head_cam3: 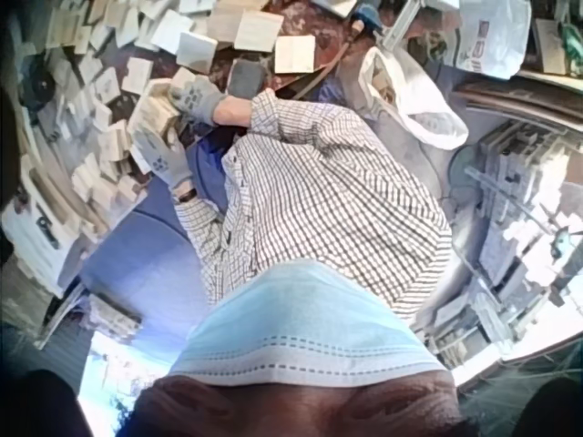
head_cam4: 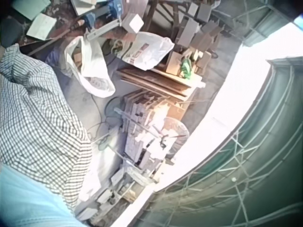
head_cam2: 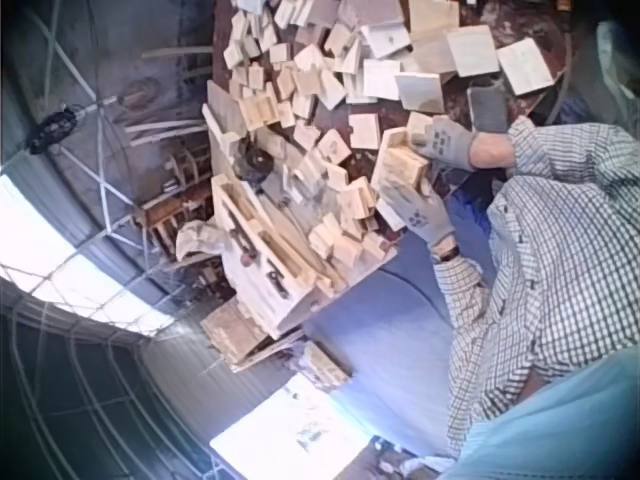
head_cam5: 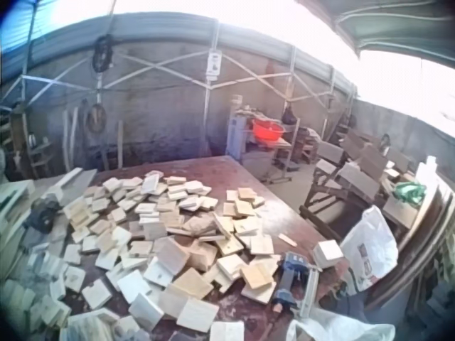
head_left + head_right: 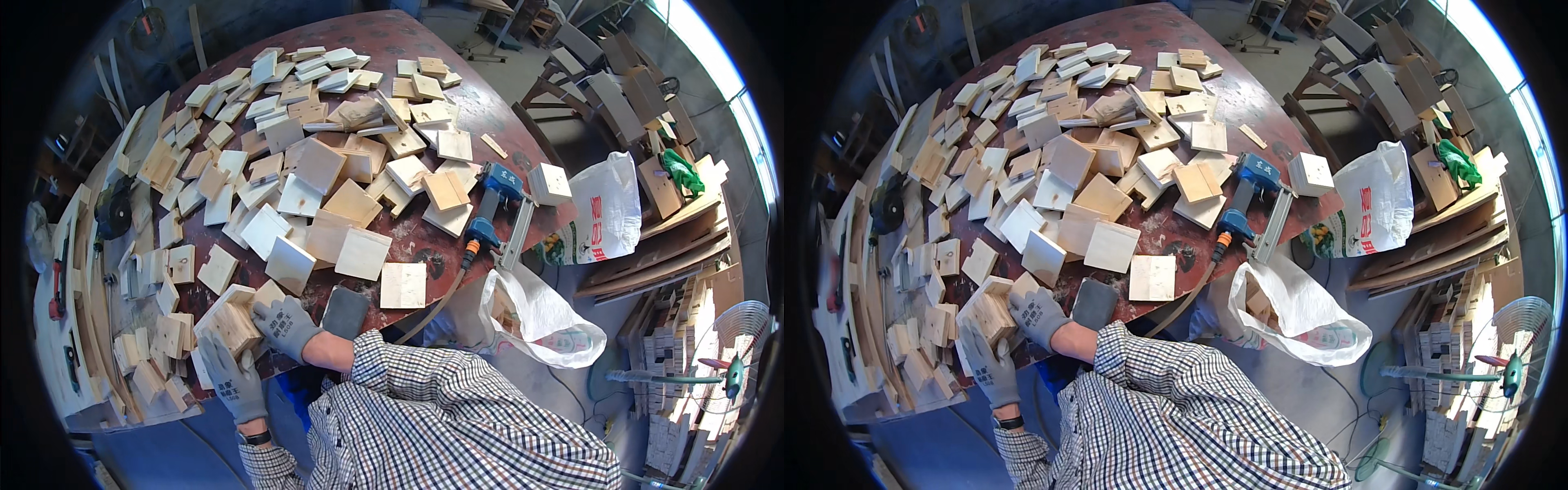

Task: The person assembles small wooden boxes by hand on a cluttered workbench. They pick up pre-cut wooden pieces, fit them together, and place the completed boxes into a larger container.

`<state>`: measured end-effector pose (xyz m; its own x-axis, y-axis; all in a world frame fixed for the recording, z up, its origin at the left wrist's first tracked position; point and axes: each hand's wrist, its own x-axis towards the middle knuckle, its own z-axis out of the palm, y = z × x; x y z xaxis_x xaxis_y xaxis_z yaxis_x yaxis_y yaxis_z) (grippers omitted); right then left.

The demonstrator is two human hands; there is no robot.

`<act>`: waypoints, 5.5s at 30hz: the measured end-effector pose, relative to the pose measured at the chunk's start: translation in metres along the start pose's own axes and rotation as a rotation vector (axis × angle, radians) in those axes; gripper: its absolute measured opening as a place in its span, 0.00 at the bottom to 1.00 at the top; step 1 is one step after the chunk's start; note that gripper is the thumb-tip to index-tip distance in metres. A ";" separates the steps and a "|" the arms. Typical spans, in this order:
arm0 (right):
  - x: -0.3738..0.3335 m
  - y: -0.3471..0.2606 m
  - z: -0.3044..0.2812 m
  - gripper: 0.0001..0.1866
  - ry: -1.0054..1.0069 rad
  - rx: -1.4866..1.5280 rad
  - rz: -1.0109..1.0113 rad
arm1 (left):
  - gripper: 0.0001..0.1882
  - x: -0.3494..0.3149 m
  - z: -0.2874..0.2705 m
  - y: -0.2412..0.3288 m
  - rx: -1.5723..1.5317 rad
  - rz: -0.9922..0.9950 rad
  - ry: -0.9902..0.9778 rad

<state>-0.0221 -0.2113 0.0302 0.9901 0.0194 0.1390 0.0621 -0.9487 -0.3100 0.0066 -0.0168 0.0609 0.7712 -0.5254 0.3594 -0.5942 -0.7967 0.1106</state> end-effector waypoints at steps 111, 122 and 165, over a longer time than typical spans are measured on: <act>-0.040 0.029 -0.112 0.46 -0.232 0.689 0.255 | 0.70 0.018 -0.015 0.048 -0.650 -0.304 -0.108; -0.047 0.038 -0.109 0.43 -0.196 0.739 0.280 | 0.69 0.006 -0.006 0.047 -0.650 -0.332 -0.124; -0.105 0.173 -0.223 0.22 0.675 0.444 0.066 | 0.50 -0.014 -0.067 0.066 -0.660 -0.279 0.123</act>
<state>-0.1432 -0.4478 0.1713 0.7128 -0.3620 0.6008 0.1905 -0.7244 -0.6625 -0.0584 -0.0427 0.1251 0.9059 -0.2606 0.3338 -0.4232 -0.5295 0.7352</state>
